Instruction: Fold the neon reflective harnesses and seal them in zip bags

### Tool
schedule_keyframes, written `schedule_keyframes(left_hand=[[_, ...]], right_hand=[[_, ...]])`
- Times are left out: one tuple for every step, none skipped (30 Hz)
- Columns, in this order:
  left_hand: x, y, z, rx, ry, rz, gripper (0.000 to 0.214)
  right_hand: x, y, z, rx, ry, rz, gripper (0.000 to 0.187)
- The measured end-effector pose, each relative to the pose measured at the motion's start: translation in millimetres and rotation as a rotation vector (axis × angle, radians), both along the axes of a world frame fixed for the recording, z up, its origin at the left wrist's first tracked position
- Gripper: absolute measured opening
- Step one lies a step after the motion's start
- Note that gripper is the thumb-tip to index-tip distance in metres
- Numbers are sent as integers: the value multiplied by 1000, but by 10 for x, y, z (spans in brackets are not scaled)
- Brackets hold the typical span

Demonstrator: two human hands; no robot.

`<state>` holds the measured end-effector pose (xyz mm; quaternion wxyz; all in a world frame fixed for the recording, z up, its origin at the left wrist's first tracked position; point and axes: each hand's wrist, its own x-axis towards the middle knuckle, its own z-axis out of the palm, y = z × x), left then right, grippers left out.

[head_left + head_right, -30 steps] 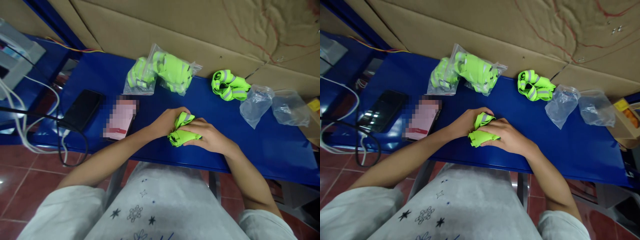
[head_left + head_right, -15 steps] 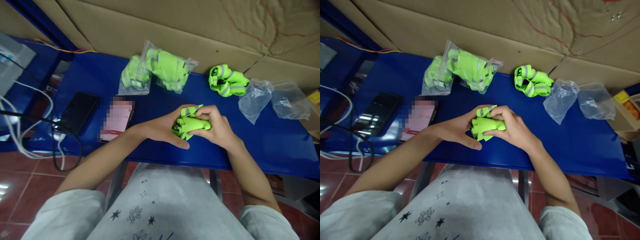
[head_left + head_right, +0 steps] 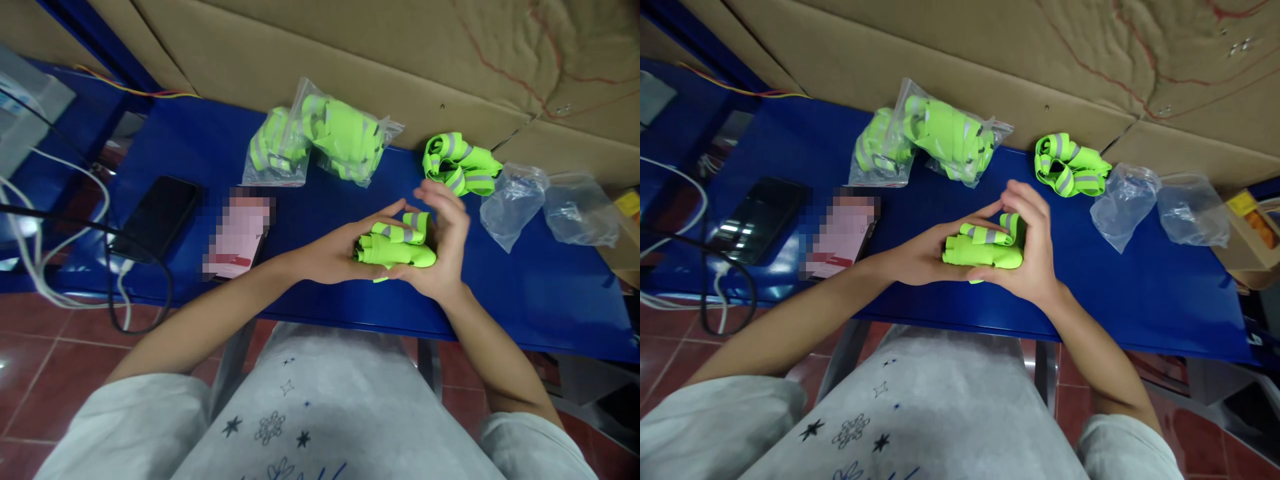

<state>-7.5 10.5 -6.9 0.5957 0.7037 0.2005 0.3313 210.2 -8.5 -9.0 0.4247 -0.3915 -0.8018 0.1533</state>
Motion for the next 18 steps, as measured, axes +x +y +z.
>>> schedule_keyframes(left_hand=[[6,6,-15,-19,-10,5,67],[11,12,-29,-32,-18,19,72],[13,17,-40,-45,-23,38,77],[14,19,-48,-67,-21,52,85],[13,19,-53,-103,-12,53,93],[12,16,-56,-152,-3,46,101],[14,9,-57,-207,3,34,108],[19,-2,-58,-261,3,20,114],[29,-15,-61,-310,-6,7,117],[44,-31,-65,-354,-25,-2,116],[65,-48,-72,-401,-52,-10,113],[90,-66,-80,-455,-79,-14,106],[119,-84,-90,-518,-102,-12,96],[149,-100,-100,-583,-120,5,84],[178,-115,-112,-646,-138,43,73],[205,-126,-122,-702,-156,92,64],[229,-134,-132,-747,-175,142,57],[248,-137,-139,-781,-193,179,52]], right_hand=[[-13,1,-6,-9,5,14,93],[-27,-2,-11,7,31,14,85],[-43,-9,-14,29,58,0,77],[-58,-21,-12,35,58,-12,70],[-73,-37,-5,39,57,-30,64],[-86,-56,8,42,54,-47,61],[-96,-77,24,43,53,-56,57],[-103,-97,44,46,57,-54,53],[-106,-113,64,48,63,-41,48],[-107,-124,82,47,71,-23,42],[-106,-128,96,33,84,-8,36],[-105,-125,105,-1,104,-5,30],[-105,-116,108,-53,131,-11,25],[-108,-105,105,-117,160,-19,21],[-117,-93,97,-180,192,-28,16],[-131,-84,84,-231,222,-41,12],[-151,-79,69,-266,239,-57,11],[-174,-77,54,-281,238,-72,11]])
